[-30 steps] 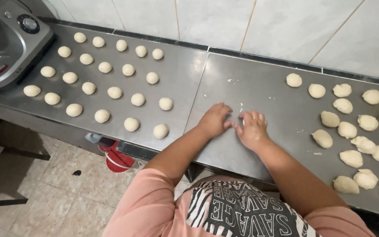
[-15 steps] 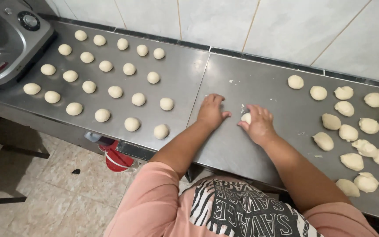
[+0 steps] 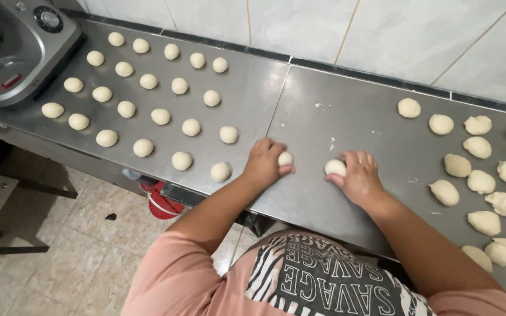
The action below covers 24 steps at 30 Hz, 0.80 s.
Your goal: Shaping small pieces of dough into uniform balls by rolling them on a counter and arranging them in rows.
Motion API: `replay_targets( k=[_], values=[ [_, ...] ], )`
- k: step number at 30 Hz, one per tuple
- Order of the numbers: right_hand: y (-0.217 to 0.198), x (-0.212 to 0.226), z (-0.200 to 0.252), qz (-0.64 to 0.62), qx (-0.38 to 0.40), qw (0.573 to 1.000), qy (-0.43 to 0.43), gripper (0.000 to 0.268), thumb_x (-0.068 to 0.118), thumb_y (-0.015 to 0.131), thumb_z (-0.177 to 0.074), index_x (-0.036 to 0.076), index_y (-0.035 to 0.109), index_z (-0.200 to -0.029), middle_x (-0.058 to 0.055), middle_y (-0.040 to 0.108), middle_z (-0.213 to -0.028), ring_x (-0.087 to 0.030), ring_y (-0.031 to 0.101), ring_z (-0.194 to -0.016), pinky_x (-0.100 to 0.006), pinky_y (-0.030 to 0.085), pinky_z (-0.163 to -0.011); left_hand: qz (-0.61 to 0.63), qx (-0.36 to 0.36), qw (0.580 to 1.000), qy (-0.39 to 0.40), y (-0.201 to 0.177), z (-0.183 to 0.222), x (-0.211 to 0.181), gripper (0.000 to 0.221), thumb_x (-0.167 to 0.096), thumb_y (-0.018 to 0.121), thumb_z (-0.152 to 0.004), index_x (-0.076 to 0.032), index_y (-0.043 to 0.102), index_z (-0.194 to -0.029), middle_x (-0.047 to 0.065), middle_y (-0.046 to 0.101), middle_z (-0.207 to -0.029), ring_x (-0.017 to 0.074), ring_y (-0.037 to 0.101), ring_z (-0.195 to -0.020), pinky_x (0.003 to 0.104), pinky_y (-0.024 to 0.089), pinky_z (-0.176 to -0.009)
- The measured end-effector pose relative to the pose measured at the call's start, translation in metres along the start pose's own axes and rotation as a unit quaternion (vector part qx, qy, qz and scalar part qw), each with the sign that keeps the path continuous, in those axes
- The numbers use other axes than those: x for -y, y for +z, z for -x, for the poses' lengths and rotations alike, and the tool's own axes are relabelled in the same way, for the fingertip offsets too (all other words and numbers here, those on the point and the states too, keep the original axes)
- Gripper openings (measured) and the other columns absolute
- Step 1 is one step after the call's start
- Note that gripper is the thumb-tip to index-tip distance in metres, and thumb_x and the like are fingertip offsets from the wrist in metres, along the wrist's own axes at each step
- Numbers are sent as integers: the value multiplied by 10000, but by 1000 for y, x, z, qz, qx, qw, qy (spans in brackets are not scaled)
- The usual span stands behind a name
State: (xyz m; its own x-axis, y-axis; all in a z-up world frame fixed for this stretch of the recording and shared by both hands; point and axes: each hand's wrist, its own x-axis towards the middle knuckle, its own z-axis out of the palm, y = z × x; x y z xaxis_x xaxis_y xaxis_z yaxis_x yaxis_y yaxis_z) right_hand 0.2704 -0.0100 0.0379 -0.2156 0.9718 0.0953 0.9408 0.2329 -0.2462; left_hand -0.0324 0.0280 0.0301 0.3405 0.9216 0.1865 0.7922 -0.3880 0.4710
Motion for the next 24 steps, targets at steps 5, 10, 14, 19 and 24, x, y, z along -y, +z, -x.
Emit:
replay_targets(
  k=[5, 10, 14, 19, 24],
  values=[
    [30, 44, -54, -15, -22, 999, -40, 683, 461, 729, -885, 128, 511, -1440, -115, 521, -1308, -333, 478, -1248, -486, 368, -1030, -3, -19, 1000, 3, 45, -56, -11, 512, -447, 746, -883, -173, 595, -1288, 124, 544, -1353, 338, 548, -1325, 489, 398, -1161],
    [17, 56, -12, 6, 31, 995, -95, 650, 413, 727, -871, 180, 530, -1445, -70, 500, -1445, -319, 436, -1368, -485, 376, -1102, 42, -21, 993, 104, 40, -15, -12, 434, -299, 781, -844, -166, 616, -1223, 156, 593, -1360, 371, 553, -1356, 491, 401, -1197],
    [-8, 38, 0, 9, 137, 983, -120, 548, 235, 689, -853, 209, 570, -1388, -80, 562, -1307, -343, 552, -1240, -458, 493, -1019, 46, 48, 995, 74, -8, 4, -30, 394, -120, 759, -814, -143, 633, -1187, 165, 643, -1233, 360, 647, -1178, 468, 529, -1022],
    [-63, 63, -60, -44, 322, 939, -113, 496, 64, 794, -722, 136, 682, -1200, -191, 670, -1180, -412, 707, -1124, -466, 601, -971, 46, 164, 985, 24, -19, -17, -19, 427, -133, 860, -676, -187, 656, -1047, 130, 670, -1007, 365, 729, -966, 481, 593, -845],
    [-54, 68, -171, -137, 270, 949, -91, 562, 283, 880, -678, 104, 711, -1182, -246, 764, -1134, -450, 693, -1147, -534, 540, -967, 57, 169, 984, 7, -59, -52, 3, 407, -188, 843, -709, -222, 668, -1075, 125, 699, -1002, 347, 737, -991, 470, 591, -859]
  ],
)
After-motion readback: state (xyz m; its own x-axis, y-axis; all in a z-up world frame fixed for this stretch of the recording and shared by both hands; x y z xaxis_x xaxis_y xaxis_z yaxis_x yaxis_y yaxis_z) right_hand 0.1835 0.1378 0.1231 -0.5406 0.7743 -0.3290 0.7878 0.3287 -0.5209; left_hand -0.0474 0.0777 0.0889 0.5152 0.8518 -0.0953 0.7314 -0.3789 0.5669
